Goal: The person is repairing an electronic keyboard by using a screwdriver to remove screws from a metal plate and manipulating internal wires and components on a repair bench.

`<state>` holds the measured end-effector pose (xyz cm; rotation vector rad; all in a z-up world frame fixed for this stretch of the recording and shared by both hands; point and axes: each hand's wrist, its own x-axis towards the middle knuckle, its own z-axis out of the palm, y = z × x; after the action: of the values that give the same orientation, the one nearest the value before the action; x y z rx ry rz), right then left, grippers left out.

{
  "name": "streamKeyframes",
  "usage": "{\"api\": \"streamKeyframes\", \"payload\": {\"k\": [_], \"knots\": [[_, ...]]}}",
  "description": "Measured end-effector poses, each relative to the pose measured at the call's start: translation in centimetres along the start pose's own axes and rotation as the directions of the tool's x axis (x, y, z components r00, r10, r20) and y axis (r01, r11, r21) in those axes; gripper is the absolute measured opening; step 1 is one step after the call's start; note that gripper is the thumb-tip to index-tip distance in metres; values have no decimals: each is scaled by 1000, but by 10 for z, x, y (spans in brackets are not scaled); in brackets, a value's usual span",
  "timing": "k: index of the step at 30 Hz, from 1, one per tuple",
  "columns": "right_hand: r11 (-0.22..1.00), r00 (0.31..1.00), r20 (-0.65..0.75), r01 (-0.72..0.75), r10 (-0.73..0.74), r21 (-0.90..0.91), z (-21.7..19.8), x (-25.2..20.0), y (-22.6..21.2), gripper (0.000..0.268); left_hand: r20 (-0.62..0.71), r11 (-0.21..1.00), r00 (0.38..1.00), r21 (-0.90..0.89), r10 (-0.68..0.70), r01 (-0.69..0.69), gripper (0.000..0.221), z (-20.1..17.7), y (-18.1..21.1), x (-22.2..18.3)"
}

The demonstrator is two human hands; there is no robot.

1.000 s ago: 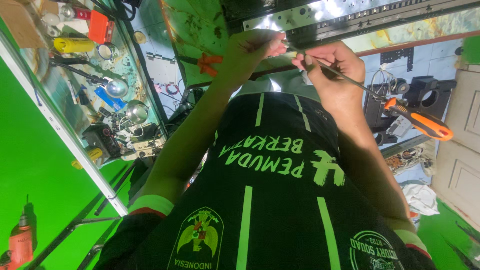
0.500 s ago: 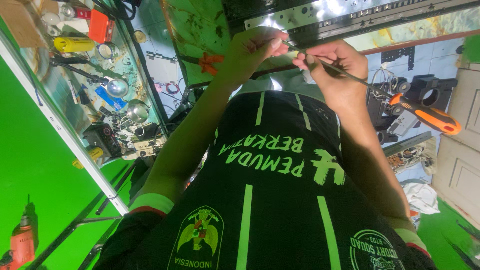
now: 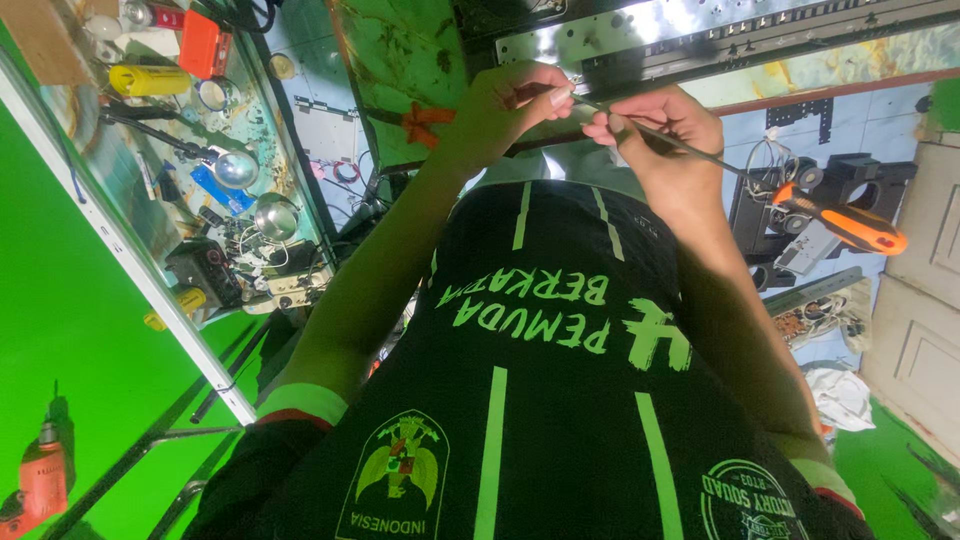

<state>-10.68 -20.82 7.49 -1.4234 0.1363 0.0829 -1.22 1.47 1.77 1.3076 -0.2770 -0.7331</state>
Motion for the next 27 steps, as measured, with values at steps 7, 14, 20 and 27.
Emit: {"api": "streamKeyframes", "payload": {"k": [7, 14, 20, 27], "knots": [[999, 999, -7, -36, 37, 19, 0, 3, 9, 10, 25, 999, 998, -5, -49, 49, 28, -4, -2, 1], [999, 1000, -20, -21, 22, 40, -8, 3, 15, 9, -11, 979, 991, 155, 135, -132, 26, -10, -16, 14], [998, 997, -72, 27, -23, 53, -18, 11, 32, 8, -202, 600, 882, 793, 425, -107, 20, -23, -33, 16], [994, 993, -107, 59, -49, 92, -28, 27, 63, 7, 73, 273, 874, 934, 480, -228, 29, -25, -59, 23]]}}
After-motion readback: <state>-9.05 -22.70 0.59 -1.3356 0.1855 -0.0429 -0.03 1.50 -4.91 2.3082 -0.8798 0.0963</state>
